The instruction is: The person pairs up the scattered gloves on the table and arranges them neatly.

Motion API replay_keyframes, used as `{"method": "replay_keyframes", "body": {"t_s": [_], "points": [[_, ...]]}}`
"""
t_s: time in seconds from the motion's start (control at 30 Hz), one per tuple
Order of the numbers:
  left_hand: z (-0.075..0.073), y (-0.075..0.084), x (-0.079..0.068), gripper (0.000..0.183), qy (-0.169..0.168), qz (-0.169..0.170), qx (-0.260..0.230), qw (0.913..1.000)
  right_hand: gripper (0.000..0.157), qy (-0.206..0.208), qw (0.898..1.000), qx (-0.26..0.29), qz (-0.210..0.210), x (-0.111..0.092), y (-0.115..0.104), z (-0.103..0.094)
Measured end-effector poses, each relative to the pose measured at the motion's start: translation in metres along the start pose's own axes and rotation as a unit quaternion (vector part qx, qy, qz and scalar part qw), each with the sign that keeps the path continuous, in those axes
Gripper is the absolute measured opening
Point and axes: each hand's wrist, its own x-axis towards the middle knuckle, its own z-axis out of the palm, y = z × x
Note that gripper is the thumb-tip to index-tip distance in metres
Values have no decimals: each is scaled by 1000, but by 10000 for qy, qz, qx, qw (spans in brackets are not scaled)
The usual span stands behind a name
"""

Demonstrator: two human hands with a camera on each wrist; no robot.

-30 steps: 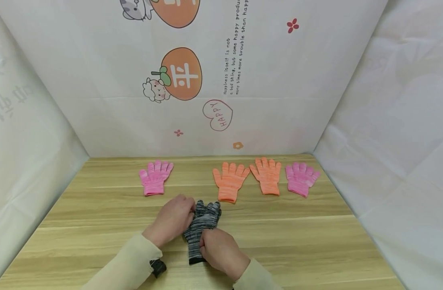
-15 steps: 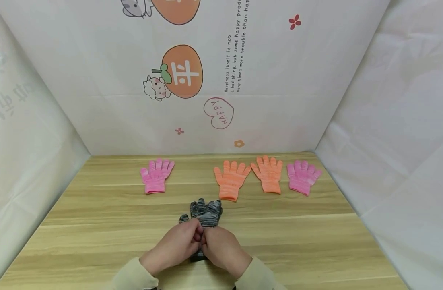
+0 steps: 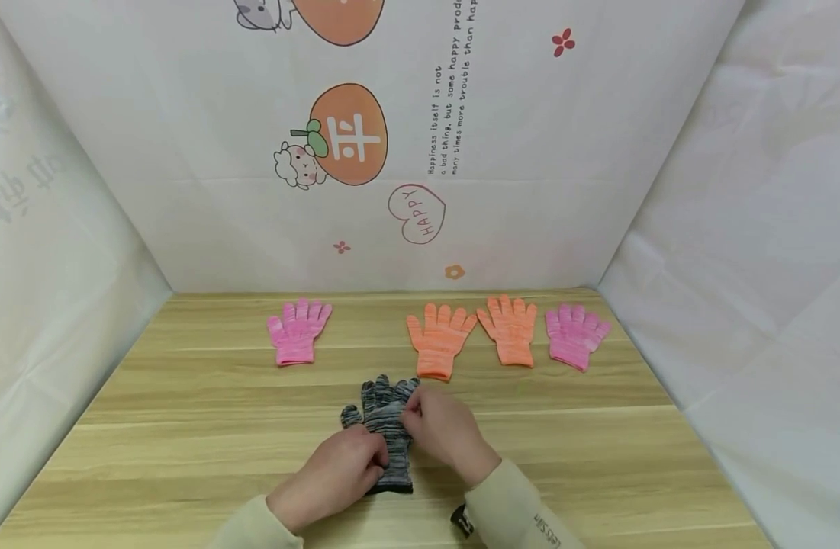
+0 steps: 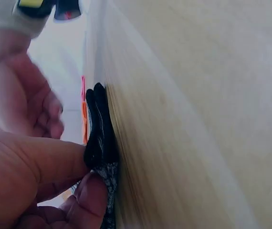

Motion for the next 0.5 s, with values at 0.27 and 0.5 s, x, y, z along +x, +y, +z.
{"method": "replay_keyframes", "body": {"t_s": [0.27,0.5], "points": [[2,10,-3,11,24,-160,484,9987,10,252,9943,-1026,-129,48,-8,-5],[8,16,-5,9,222,-105,1107,9936,13,-590,9838,-1694,6,73,-16,1]]}}
